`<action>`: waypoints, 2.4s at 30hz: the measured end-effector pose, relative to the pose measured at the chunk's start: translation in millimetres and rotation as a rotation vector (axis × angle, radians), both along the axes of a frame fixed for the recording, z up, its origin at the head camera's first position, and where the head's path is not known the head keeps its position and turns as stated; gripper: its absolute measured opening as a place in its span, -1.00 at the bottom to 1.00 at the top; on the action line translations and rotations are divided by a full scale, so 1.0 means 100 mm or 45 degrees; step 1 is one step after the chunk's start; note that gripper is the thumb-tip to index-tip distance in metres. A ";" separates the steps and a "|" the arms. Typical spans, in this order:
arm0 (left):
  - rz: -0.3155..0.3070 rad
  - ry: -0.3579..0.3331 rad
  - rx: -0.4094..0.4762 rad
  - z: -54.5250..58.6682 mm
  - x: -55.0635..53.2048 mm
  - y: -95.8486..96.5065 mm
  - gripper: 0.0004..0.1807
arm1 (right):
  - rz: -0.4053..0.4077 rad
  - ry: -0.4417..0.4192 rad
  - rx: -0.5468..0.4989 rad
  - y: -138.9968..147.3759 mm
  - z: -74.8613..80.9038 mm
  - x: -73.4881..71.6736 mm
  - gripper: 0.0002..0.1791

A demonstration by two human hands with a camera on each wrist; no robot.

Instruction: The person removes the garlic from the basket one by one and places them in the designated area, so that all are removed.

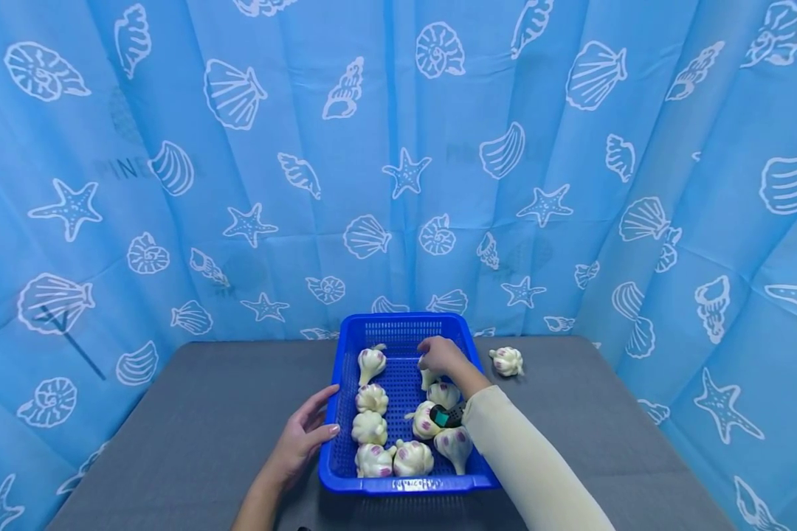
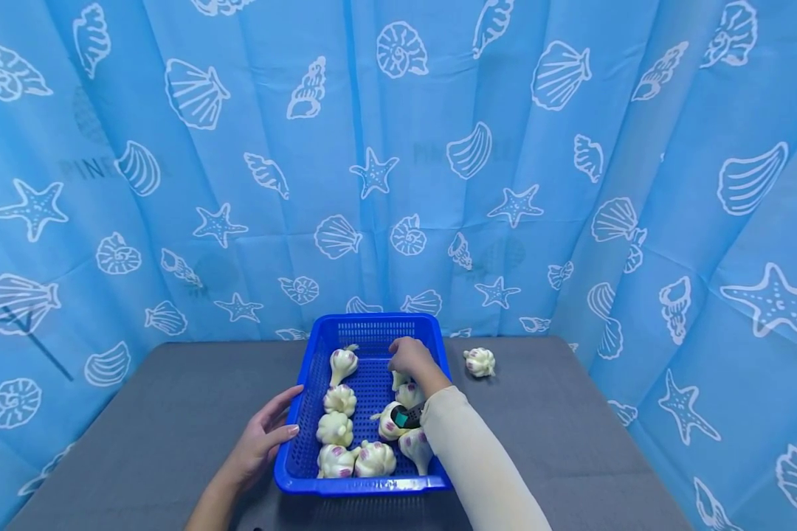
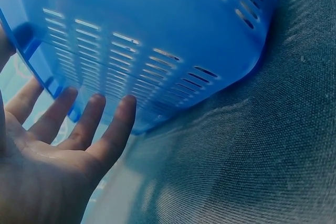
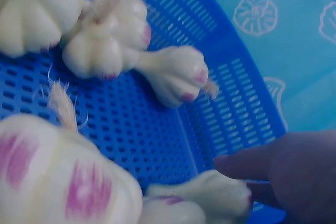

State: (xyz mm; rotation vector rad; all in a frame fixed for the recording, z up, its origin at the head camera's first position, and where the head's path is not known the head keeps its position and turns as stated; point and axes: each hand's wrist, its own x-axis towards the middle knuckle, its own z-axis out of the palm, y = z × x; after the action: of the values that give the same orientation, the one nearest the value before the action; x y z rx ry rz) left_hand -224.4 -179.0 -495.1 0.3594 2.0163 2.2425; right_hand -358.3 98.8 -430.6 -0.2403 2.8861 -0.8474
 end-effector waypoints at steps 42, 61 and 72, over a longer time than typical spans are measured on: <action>0.019 -0.011 -0.011 0.00 0.01 0.02 -0.32 | 0.168 0.188 -0.043 0.15 0.19 0.18 -0.62; 0.020 -0.016 0.009 -0.02 -0.01 0.02 -0.32 | 0.156 0.409 -0.203 0.39 0.34 0.59 -0.60; -0.006 0.000 0.041 -0.01 0.00 0.02 -0.32 | 0.095 0.566 -0.315 0.74 0.27 0.81 -0.56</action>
State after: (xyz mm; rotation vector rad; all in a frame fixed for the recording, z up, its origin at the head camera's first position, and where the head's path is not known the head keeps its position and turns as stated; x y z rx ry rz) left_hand -224.2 -177.4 -496.4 0.3668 1.9793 2.2750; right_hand -277.2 172.6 -403.9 -0.6317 3.1307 -1.2815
